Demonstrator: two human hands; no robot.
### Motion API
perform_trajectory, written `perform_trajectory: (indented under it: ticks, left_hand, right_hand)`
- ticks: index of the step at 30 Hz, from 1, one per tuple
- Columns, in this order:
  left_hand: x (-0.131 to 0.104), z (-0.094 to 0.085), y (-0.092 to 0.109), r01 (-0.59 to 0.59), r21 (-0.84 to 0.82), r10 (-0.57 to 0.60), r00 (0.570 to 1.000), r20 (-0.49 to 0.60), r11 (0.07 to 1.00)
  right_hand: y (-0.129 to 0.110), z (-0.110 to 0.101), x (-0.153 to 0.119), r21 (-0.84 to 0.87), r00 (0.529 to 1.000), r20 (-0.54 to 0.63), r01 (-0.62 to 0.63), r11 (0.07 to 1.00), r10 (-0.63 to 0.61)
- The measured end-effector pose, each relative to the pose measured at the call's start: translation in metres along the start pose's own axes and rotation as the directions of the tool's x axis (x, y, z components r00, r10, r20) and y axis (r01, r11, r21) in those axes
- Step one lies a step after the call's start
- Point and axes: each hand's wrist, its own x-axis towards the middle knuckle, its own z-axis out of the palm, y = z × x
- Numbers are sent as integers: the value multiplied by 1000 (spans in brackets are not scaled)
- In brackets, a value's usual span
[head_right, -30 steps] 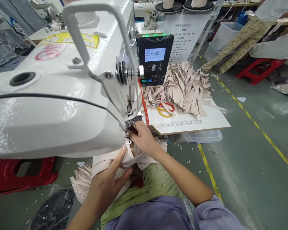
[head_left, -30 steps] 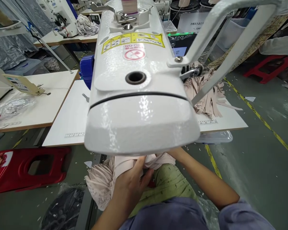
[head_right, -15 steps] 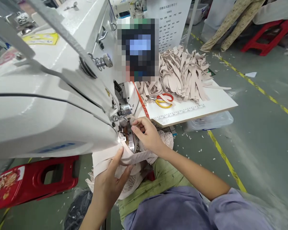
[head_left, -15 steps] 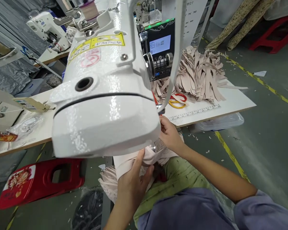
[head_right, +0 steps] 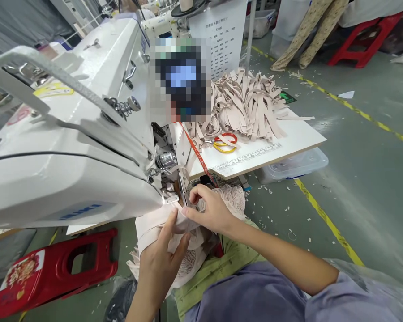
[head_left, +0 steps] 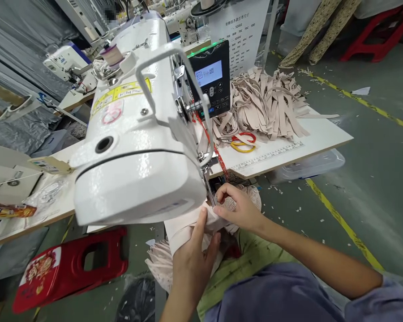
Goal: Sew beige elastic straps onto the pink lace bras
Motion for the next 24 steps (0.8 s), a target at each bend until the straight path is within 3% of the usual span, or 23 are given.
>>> perform_trajectory:
  ticks: [10,16,20,24]
  left_hand:
    - [-1,1,5,43,-37,-43,999,14,998]
    - [-6,4,0,150,-81,-152,988,-14,985]
    - [-7,19,-5,102,-42,-104,993,-51,994]
    - [-26,48,8,12,-1,-12,995,-96,1000]
  right_hand:
    - [3,1,-5,11,1000,15,2,1000,-2]
    - [1,4,-6,-63,999,-8,-38,997,38]
    - [1,8,-8,-125,999,-34,-30,992,26]
    - [4,4,-22,-95,997,6,-76,993,77]
